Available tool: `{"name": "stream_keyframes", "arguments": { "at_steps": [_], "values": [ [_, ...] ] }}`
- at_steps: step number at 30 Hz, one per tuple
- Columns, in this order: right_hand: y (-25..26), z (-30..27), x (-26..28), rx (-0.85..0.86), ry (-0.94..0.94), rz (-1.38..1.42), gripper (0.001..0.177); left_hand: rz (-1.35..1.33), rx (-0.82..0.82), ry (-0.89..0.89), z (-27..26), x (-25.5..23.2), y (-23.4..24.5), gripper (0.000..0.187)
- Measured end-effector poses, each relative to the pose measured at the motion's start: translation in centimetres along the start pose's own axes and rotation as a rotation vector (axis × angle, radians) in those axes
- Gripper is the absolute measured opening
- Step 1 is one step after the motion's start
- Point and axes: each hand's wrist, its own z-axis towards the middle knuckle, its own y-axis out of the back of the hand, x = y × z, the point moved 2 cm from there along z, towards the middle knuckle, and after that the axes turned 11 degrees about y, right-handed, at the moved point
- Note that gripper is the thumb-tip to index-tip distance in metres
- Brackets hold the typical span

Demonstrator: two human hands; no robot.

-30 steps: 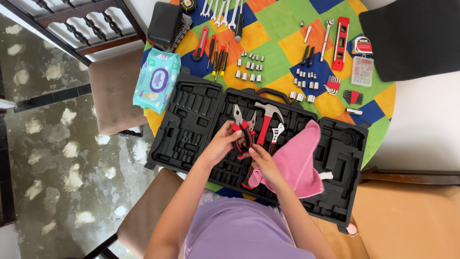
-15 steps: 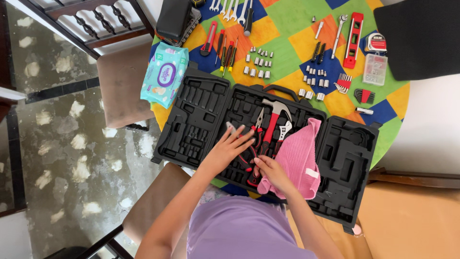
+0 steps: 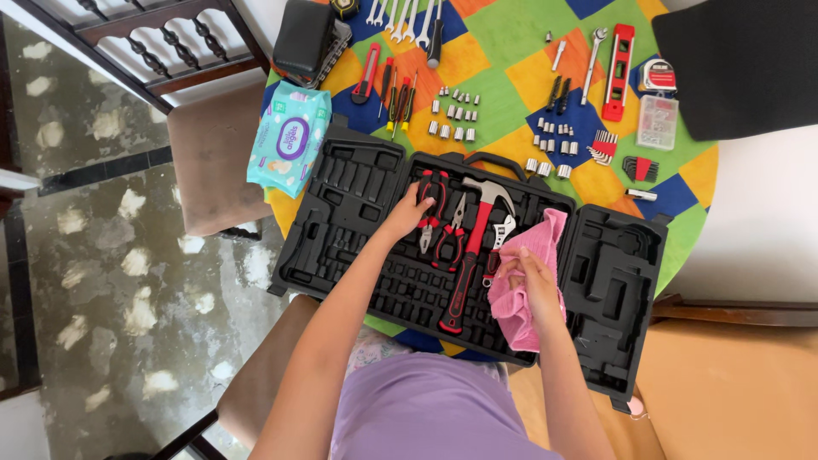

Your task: The person cleans various tools from a toolkit by wiping them with a pink cloth and then places them back into their respective slots in the toolkit.

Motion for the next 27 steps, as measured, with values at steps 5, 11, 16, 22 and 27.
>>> {"name": "stream_keyframes", "arguments": {
  "at_steps": [5, 11, 16, 22, 27],
  "values": [
    [0.4, -0.6, -0.4, -0.038, -0.002, 0.005, 0.041, -0.074, 0.067, -0.079, 1.7, 1.3, -0.7, 0.059],
    [0.7, 1.7, -2.6, -0.021, -0.06, -0.022, 0.03, 0.428, -0.194, -0.182, -1.4, -2.8, 1.2, 0.062],
    [-0.4, 5.3, -5.2, 0.094, -0.054, -0.092, 0.029, 0.463, -0.2, -0.13, -0.8, -2.9, 2.0, 0.067],
    [-3.2, 11.9, -6.9, 0.013, -0.034, -0.421, 0.033, 0.447, -0.151, -0.069, -0.7, -2.5, 2.3, 0.08],
    [-5.7, 15.3, -6.7, 0.08, 0.261, -0.813, 0.063, 0.533, -0.255, -0.273, -2.1, -4.6, 3.1, 0.075]
  ]
}}
